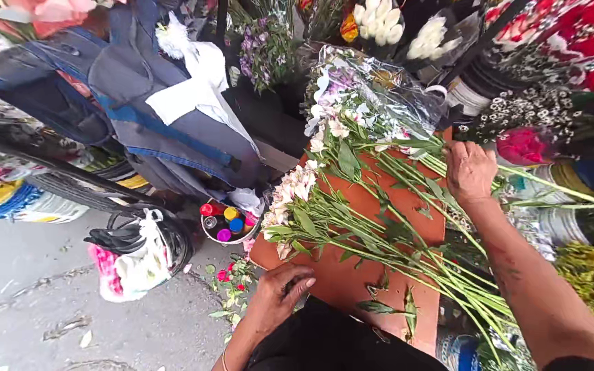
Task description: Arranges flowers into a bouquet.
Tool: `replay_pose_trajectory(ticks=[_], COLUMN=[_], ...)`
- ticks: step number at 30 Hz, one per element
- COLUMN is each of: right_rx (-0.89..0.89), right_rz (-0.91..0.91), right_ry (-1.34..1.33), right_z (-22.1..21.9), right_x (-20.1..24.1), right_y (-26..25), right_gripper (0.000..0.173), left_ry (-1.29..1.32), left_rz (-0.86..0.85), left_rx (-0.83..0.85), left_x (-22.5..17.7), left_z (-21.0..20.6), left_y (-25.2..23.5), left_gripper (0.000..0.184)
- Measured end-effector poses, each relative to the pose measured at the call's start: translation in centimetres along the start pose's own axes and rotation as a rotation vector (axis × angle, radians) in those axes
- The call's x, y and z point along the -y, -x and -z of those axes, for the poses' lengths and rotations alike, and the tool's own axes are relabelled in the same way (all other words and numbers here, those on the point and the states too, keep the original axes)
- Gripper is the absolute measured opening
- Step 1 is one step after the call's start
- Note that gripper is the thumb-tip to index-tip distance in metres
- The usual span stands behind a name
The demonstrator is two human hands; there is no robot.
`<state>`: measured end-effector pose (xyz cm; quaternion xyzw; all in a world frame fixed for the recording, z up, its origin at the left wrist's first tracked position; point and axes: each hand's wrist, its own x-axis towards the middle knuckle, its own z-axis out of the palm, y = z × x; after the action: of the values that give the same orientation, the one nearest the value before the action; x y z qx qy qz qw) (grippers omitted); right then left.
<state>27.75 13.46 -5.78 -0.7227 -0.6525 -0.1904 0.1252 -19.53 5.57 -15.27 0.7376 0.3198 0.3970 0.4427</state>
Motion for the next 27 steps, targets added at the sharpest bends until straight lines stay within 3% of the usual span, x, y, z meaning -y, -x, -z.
replay_pose_trajectory(ticks=[3,6,7,12,16,19,22,27], right_rx=[0.051,0.411,0.445,-0.001,-0.043,-0.059,0.000,0.179], right_rz=[0.004,0.150,0.195,0.222,0.206,0.133,0.063,-0.026], right_ry=[0.018,0.048,0.068,0.103,0.104,0.024,-0.230,-0.574], right_z=[3.2,5.0,5.6,12.3,16.1,18.6,20.1,19.1], right_x=[0.6,3.4,4.3,6.5,8.1,9.5,11.1,15.0], right_y=[-0.8,-0.7,-0.7,-4.0,-3.5,-0.6,4.0,12.6], right_gripper=[0.034,0.026,0.026,0.028,0.031,0.032,0.032,0.034], left_ry=[-0.038,-0.081,-0.113,-0.154,-0.088,0.087,0.449,0.853], left_rz=[-0.028,-0.010,-0.008,-0.018,0.000,0.032,0.031,0.046], left_rx=[0.063,0.140,0.184,0.328,0.314,0.169,-0.018,-0.060], left_x=[-0.7,-1.1,-1.2,-2.1,-3.4,-4.2,-5.3,-9.9], left_z=[-1.0,-2.2,-2.3,-2.4,-1.8,-1.4,-1.7,-2.8], left_y=[-0.3,0.1,0.3,0.2,-0.6,-1.8,-4.6,-10.4], left_gripper=[0.028,0.026,0.026,0.025,0.024,0.028,0.031,0.038])
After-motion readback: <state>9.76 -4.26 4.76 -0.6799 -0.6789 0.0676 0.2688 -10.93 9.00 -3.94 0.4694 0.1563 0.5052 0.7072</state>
